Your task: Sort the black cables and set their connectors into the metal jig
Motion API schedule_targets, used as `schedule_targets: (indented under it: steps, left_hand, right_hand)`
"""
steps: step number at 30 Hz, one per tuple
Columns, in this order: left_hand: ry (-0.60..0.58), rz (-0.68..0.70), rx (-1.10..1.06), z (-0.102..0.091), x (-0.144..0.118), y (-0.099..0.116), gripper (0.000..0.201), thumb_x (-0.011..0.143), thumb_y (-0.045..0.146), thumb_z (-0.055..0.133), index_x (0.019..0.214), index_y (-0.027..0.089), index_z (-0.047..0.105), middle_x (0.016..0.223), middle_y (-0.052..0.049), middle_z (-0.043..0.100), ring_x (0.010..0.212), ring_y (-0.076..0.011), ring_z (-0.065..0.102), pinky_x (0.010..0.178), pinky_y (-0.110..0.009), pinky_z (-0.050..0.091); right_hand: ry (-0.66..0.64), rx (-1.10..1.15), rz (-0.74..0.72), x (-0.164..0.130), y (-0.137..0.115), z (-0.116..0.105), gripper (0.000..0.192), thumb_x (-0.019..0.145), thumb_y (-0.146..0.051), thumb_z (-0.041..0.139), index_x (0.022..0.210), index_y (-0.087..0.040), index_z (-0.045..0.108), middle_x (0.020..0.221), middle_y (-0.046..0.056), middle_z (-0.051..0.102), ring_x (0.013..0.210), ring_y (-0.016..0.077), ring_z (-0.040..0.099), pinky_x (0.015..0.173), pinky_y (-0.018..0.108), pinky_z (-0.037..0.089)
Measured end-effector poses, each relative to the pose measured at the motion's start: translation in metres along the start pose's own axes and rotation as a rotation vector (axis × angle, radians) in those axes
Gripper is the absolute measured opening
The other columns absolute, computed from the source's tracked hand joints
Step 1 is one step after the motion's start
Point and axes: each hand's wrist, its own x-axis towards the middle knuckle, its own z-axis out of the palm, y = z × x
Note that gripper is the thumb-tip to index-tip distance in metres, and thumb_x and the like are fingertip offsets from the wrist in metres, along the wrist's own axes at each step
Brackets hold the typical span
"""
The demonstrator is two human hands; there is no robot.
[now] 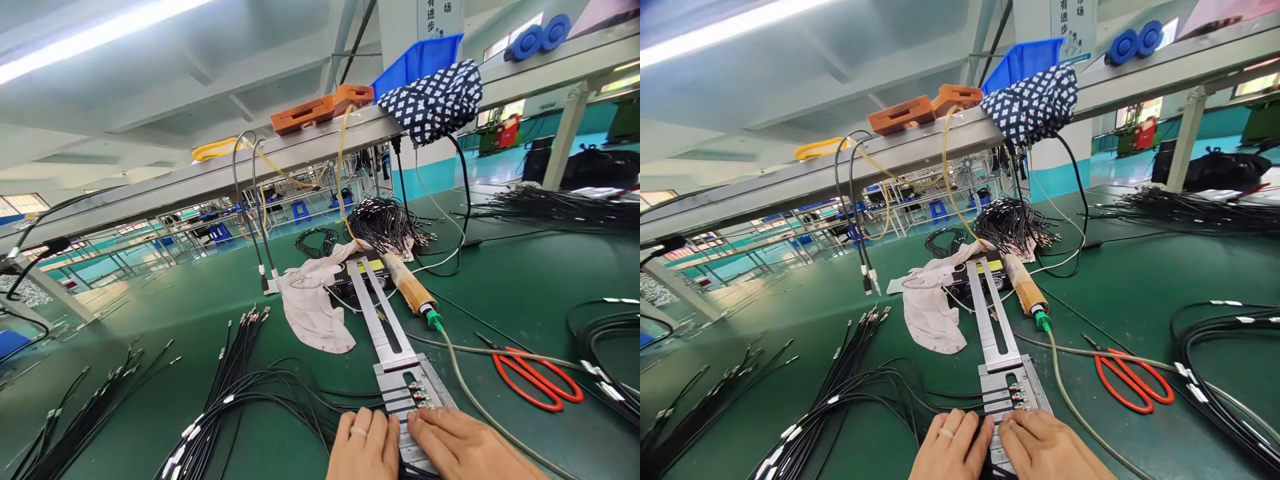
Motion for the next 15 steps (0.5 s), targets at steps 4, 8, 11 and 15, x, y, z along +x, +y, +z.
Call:
schedule_targets:
  steps: [4,8,11,15]
  left_hand:
    - [-0.112,-0.079,-0.272,-0.016,0.001,-0.017,0.029,0.088,0.013,0.054,0.113,0.026,0.061,0.092,-0.001,0.062,0.080,-0.0162,0.058,0.066,-0.027,0.046]
    - [-0.243,-0.167,-0.701,-0.029,-0.013,-0.037,0.046,0.062,-0.004,0.072,0.092,0.031,0.068,0.093,0.007,0.065,0.083,-0.0103,0.060,0.076,-0.020,0.043]
    - [-0.180,-0.081,-0.690,-0.014,-0.028,-0.037,0.008,0.076,0.032,0.075,0.070,0.032,0.070,0.073,0.008,0.067,0.066,-0.0095,0.060,0.067,-0.021,0.041]
    - [-0.004,-0.009,-0.732,-0.016,-0.021,-0.033,0.082,0.092,0.067,0.005,0.053,0.027,0.066,0.043,0.003,0.058,0.041,-0.0100,0.052,0.049,-0.026,0.036]
  right_hand:
    - [0.017,0.209,0.132,0.000,0.001,-0.011,0.042,0.078,-0.002,0.041,0.113,-0.016,0.058,0.098,0.013,0.073,0.087,0.0264,0.070,0.074,0.032,0.057]
    - [-0.035,0.484,0.316,-0.001,0.009,-0.012,0.038,0.092,-0.012,0.034,0.121,-0.021,0.057,0.100,0.008,0.073,0.087,0.0245,0.071,0.071,0.032,0.057]
    - [-0.077,0.626,0.420,-0.002,0.012,-0.008,0.038,0.095,-0.020,0.034,0.125,-0.024,0.056,0.100,0.007,0.073,0.090,0.0261,0.069,0.075,0.036,0.054]
    - [-0.041,0.788,0.637,0.001,0.016,-0.013,0.031,0.096,-0.035,0.041,0.118,-0.026,0.060,0.099,0.005,0.073,0.092,0.0262,0.067,0.080,0.036,0.051]
